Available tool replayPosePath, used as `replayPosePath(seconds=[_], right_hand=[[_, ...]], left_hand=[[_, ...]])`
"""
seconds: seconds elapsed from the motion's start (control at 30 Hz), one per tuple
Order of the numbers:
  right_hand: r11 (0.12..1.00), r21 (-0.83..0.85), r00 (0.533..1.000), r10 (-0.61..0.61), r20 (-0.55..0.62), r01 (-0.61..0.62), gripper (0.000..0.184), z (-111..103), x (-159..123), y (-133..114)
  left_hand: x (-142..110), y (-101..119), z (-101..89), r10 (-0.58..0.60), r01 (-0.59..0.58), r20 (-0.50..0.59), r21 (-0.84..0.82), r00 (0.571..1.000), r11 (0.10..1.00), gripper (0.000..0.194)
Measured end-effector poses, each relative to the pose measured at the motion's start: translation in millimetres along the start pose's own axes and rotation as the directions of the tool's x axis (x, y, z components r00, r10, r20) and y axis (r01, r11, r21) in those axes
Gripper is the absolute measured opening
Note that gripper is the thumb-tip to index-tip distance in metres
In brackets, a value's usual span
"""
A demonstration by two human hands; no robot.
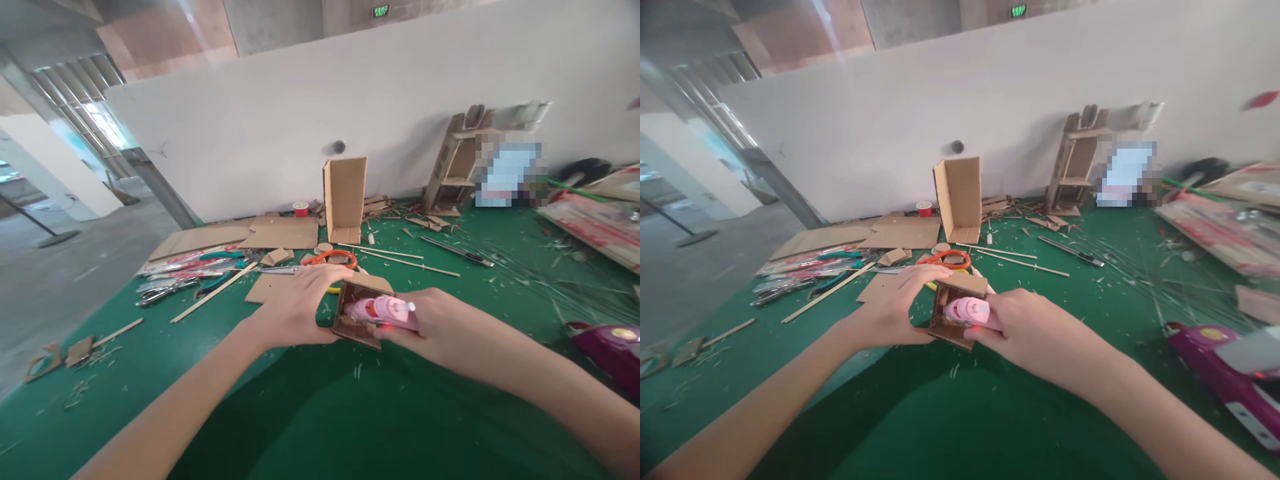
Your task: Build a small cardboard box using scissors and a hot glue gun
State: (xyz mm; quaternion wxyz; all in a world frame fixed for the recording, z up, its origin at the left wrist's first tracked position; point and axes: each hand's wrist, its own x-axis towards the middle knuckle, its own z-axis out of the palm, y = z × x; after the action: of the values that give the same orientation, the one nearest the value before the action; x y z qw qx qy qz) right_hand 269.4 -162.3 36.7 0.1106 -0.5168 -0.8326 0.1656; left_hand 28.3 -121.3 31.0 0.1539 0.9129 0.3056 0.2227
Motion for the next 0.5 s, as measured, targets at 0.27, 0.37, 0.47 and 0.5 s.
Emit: replayPosePath(seconds=[0.27,0.37,0.47,0.5], right_hand=[[0.996,0.079,0.999,0.038,-0.021,-0.036,0.026,2.2,-5.5,0.5],[0.995,0.095,0.999,0.042,-0.017,-0.04,0.028,3.4,-3.2,2.8],[0.998,0.058,1.0,0.018,0.011,-0.018,0.029,2.9,0.7,5.2],[0.999,0.041,1.0,0.012,0.022,-0.013,0.03,2.7,1.8,5.8]], left_hand=[[-1.1,-3.9,-2.2,-0.053,0.053,0.031,-0.001,0.998,0.999,0.075],[-0.9,-3.9,-0.7,-0.047,0.047,0.026,-0.002,0.999,0.999,0.075],[-0.5,-1.5,-0.9,-0.045,0.045,0.037,0.0,0.998,0.999,0.072],[-0.3,-0.6,-1.3,-0.04,0.039,0.041,0.005,0.998,0.999,0.071]])
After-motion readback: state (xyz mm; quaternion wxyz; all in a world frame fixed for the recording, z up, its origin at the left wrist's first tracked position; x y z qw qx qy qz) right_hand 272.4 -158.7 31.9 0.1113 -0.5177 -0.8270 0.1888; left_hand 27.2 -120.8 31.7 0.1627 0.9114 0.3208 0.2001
